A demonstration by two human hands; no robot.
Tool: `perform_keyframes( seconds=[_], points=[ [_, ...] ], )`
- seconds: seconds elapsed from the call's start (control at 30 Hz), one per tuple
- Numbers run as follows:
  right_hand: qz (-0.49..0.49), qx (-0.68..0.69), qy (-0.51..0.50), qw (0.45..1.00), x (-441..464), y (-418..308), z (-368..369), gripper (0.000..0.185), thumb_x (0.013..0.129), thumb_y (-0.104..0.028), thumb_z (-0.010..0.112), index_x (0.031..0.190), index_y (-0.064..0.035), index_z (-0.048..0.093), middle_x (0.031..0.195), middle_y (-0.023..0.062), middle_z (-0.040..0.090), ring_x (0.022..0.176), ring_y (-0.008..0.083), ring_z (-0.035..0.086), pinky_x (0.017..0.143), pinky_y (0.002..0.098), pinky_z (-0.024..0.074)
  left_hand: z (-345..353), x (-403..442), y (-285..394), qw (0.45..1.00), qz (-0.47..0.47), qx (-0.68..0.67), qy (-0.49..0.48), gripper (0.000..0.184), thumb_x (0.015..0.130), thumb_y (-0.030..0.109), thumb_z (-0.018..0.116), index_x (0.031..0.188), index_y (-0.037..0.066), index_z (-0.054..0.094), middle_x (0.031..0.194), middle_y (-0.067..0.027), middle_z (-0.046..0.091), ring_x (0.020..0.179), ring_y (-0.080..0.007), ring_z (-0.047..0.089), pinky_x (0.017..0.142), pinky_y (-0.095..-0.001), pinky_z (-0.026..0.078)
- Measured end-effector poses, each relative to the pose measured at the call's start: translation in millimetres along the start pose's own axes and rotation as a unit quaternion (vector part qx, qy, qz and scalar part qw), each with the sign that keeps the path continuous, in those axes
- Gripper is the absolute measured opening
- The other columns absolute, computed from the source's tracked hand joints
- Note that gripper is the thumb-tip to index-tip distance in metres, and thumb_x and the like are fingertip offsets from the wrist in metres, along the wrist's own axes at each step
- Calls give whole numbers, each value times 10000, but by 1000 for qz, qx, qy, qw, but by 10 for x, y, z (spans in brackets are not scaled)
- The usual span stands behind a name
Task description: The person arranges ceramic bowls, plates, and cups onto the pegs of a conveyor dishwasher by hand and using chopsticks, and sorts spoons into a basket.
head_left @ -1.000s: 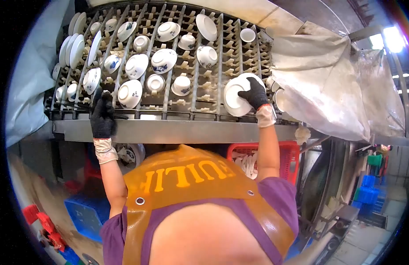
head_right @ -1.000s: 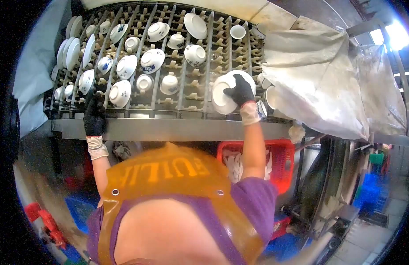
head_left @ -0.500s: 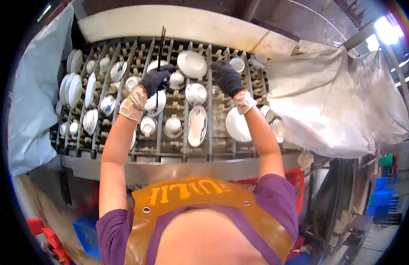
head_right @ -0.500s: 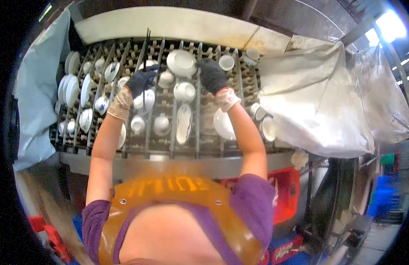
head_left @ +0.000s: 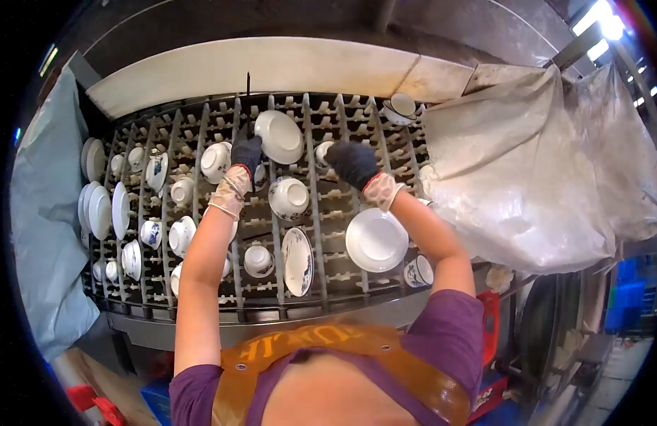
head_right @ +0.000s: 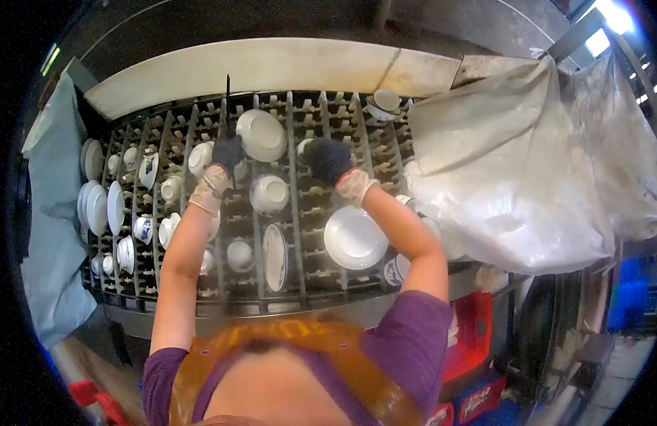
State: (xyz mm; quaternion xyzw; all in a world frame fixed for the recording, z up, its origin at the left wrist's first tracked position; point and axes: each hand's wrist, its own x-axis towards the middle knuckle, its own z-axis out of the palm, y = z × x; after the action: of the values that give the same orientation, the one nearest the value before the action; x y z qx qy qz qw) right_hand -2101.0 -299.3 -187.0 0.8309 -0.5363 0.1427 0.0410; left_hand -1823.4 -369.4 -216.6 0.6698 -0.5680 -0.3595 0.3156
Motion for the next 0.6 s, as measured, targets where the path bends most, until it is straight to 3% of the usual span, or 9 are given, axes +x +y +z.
perform_keyframes(
  seconds=[0.03,0.13,0.17,0.2,0.23,0.33,0.47,0.57,0.6],
  points=[
    [-35,31,67,997,-14,178,-56,137,726,-157,544,846,-129,602,793,111,622,735,291,605,629,399,489,-42,-325,533,987,-52,-150,-26,336,819,176,484,1123,44,540,758,-136,619,582,-177,600,500,-317,481],
    [105,-47,167,979,278,996,-26,193,736,-129,528,913,-104,604,841,136,613,787,309,586,683,394,468,171,-489,911,991,54,-49,-114,350,816,226,535,1117,50,555,741,-83,609,573,-155,575,476,-289,458],
    [133,-1,220,966,361,1197,-30,219,764,-146,517,960,-94,598,869,144,616,825,301,584,709,402,463,536,46,121,895,423,142,-16,348,826,249,540,1115,55,564,704,-72,594,558,-131,561,458,-269,435],
    [242,-35,90,965,426,1248,-199,216,785,-144,493,975,-121,595,888,122,620,837,297,589,715,414,462,423,-232,556,950,280,75,-114,357,826,265,547,1116,58,567,697,-75,594,556,-119,561,462,-268,438],
    [239,-33,93,966,403,1357,-96,216,785,-144,493,975,-121,595,888,122,620,837,297,589,715,414,462,303,-617,1060,970,126,2,-207,365,826,281,553,1117,61,570,690,-79,594,554,-107,560,467,-266,441],
    [208,-25,78,975,349,1593,236,233,763,-127,514,971,-168,611,952,133,624,905,299,593,750,417,468,273,-832,1183,975,18,-104,-196,387,817,281,564,1140,69,559,727,-57,605,522,-108,544,449,-251,428],
    [199,-30,59,978,472,1483,-104,262,741,-132,554,997,-138,613,979,156,619,927,304,589,782,409,465,-4,-1135,1236,965,-36,-170,-196,407,804,213,578,1185,82,519,831,-2,593,516,-69,467,435,-189,370],
    [271,211,175,923,587,1349,-213,325,695,-189,638,981,-36,614,959,182,625,925,334,584,806,376,463,-84,-1286,1101,962,122,-129,-207,369,836,207,526,1188,95,524,923,-28,632,516,-52,484,440,-188,384],
    [272,256,158,914,667,1376,-144,338,701,-200,643,989,-26,616,975,184,622,931,331,585,817,369,460,-79,-1329,1149,956,75,-165,-230,355,848,185,502,1191,94,519,919,-28,632,519,-44,469,450,-176,371]
  ],
)
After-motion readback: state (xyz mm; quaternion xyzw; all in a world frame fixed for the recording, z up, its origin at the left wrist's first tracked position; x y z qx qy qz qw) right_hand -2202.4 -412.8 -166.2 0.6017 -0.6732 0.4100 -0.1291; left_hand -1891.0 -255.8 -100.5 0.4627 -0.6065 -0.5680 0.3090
